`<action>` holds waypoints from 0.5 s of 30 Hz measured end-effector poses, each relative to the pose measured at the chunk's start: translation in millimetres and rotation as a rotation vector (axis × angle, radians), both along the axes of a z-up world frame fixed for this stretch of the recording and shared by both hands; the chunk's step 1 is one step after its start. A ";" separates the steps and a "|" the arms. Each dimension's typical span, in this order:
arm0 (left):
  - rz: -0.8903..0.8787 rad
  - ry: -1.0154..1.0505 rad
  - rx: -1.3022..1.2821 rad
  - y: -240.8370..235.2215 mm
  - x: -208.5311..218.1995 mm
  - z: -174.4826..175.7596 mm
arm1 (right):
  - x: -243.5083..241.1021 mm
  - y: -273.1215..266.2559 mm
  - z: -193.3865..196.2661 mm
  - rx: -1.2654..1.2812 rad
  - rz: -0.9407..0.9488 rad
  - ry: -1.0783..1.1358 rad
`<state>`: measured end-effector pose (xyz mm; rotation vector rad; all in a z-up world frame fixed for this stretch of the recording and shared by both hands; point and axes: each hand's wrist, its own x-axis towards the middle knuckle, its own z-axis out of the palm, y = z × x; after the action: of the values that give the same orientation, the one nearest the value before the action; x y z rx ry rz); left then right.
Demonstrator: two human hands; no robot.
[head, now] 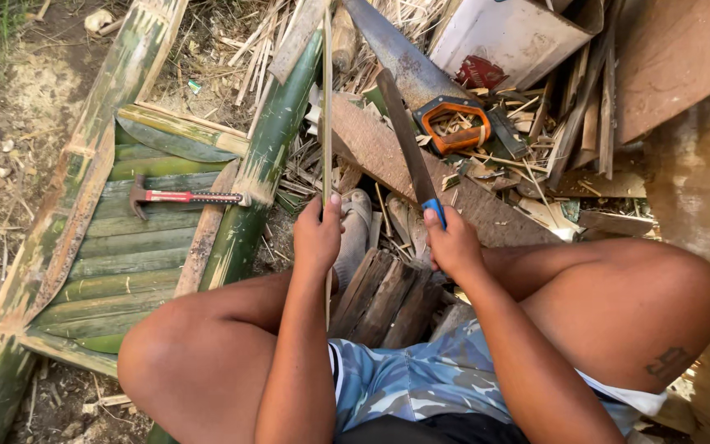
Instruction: The person hammers nails into bamboo strips to secure them to a frame, then uses a knife to trim and shape additional bamboo pieces before attaching them.
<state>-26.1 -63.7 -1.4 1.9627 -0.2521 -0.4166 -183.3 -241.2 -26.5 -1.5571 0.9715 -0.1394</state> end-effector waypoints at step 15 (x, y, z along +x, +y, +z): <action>-0.155 -0.124 0.364 10.9 20.3 -59.5 | 37.7 -6.9 -87.3 -0.389 0.101 0.269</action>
<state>-5.8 -52.8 -61.0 2.3389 -0.4348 -0.4670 -145.6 -248.2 -113.8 -2.0166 1.1185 -0.0496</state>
